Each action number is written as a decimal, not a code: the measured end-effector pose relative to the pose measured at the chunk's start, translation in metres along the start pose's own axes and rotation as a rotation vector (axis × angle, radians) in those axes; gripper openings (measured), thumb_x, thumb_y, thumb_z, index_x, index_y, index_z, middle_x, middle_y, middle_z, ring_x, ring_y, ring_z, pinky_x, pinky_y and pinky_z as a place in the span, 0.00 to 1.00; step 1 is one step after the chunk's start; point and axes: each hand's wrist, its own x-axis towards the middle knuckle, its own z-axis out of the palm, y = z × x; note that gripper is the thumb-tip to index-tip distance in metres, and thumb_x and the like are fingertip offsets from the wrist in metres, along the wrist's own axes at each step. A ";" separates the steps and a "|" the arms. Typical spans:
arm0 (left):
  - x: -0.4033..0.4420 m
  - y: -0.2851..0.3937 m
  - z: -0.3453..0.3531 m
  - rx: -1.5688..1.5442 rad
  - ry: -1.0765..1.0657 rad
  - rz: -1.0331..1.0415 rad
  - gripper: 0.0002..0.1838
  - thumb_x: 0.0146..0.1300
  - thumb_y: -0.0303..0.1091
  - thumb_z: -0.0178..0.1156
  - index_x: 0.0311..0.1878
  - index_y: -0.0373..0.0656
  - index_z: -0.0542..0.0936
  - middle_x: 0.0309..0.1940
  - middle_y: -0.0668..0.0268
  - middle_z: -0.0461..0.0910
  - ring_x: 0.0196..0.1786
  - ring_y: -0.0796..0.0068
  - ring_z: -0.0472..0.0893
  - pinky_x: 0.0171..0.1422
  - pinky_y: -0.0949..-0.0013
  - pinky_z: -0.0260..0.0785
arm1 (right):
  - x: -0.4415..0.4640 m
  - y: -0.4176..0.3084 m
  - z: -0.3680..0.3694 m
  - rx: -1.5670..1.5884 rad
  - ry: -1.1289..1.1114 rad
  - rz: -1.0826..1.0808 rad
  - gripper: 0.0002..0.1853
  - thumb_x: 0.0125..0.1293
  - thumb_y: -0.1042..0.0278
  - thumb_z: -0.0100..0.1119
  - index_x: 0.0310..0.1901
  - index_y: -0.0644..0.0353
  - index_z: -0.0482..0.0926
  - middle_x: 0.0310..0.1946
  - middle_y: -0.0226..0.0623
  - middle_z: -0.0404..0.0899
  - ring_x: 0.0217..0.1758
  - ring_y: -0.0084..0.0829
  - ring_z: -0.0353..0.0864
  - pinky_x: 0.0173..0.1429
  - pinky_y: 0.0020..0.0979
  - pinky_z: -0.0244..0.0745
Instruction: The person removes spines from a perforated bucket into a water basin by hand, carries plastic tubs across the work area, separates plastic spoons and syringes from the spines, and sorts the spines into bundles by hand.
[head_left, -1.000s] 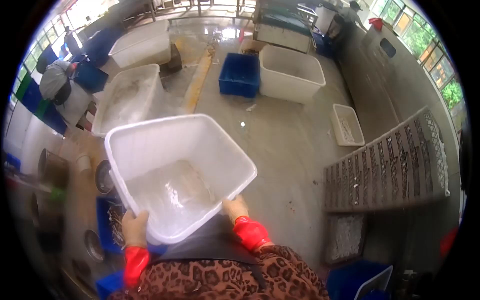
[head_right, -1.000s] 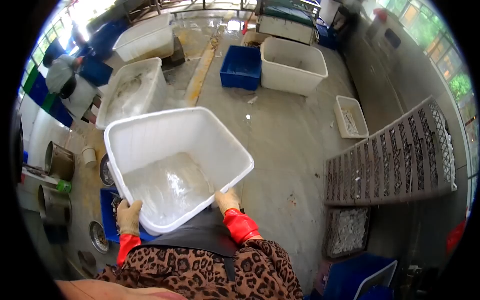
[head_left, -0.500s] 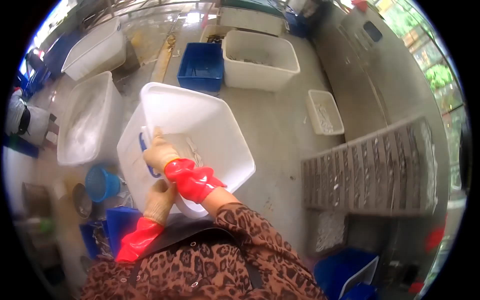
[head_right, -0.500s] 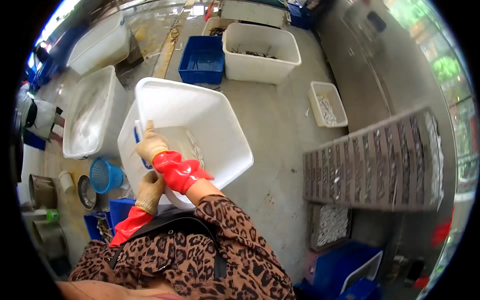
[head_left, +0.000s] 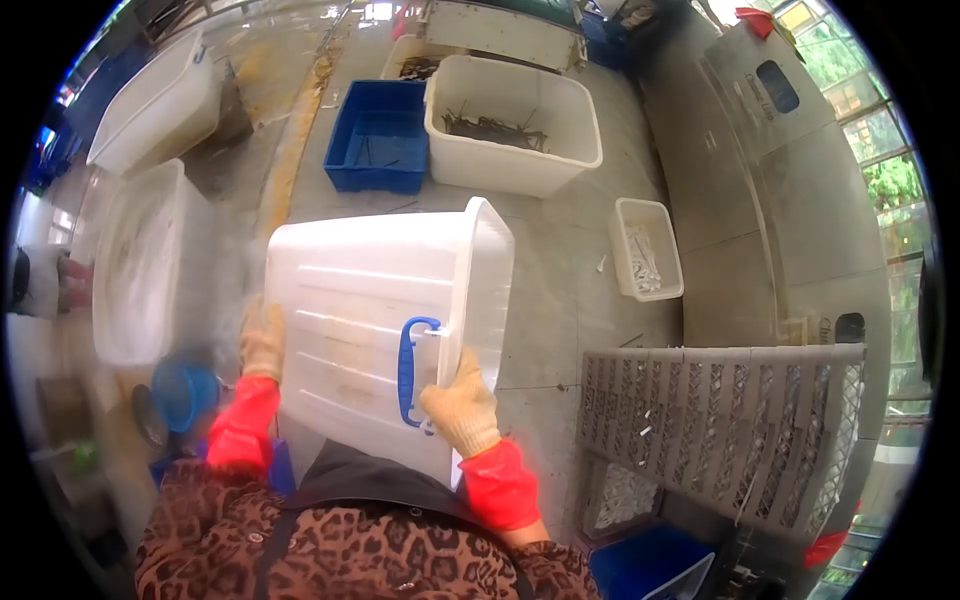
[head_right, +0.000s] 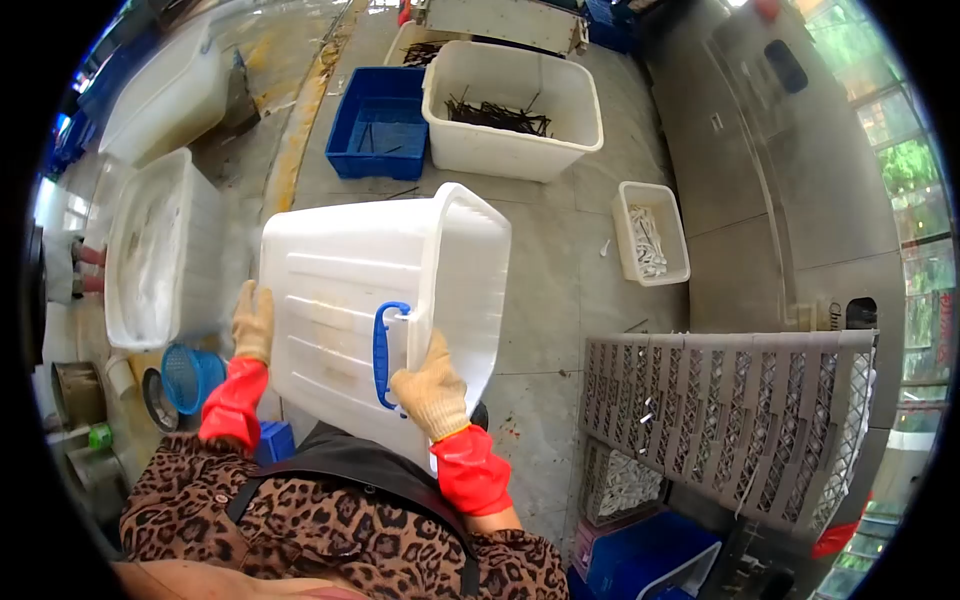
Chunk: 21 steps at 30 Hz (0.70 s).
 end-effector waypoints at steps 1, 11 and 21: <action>0.016 -0.016 0.029 0.003 -0.008 0.006 0.22 0.56 0.46 0.51 0.48 0.39 0.72 0.44 0.54 0.74 0.48 0.60 0.73 0.50 0.69 0.63 | 0.007 0.006 -0.008 -0.016 0.080 -0.131 0.28 0.43 0.70 0.47 0.53 0.53 0.63 0.32 0.48 0.76 0.34 0.44 0.77 0.39 0.35 0.72; 0.036 0.218 0.147 -0.725 -0.384 -0.552 0.24 0.54 0.53 0.53 0.39 0.40 0.77 0.27 0.70 0.75 0.25 0.80 0.72 0.27 0.78 0.64 | 0.086 0.062 -0.218 0.064 0.291 -0.233 0.26 0.46 0.69 0.51 0.52 0.54 0.65 0.32 0.43 0.76 0.33 0.38 0.78 0.41 0.30 0.73; 0.050 0.472 0.224 -0.825 -0.525 -0.148 0.20 0.56 0.53 0.53 0.17 0.51 0.70 0.12 0.80 0.63 0.14 0.88 0.59 0.17 0.81 0.48 | 0.130 0.105 -0.415 0.083 0.674 -0.212 0.24 0.44 0.74 0.52 0.49 0.54 0.68 0.36 0.46 0.74 0.37 0.44 0.75 0.41 0.35 0.71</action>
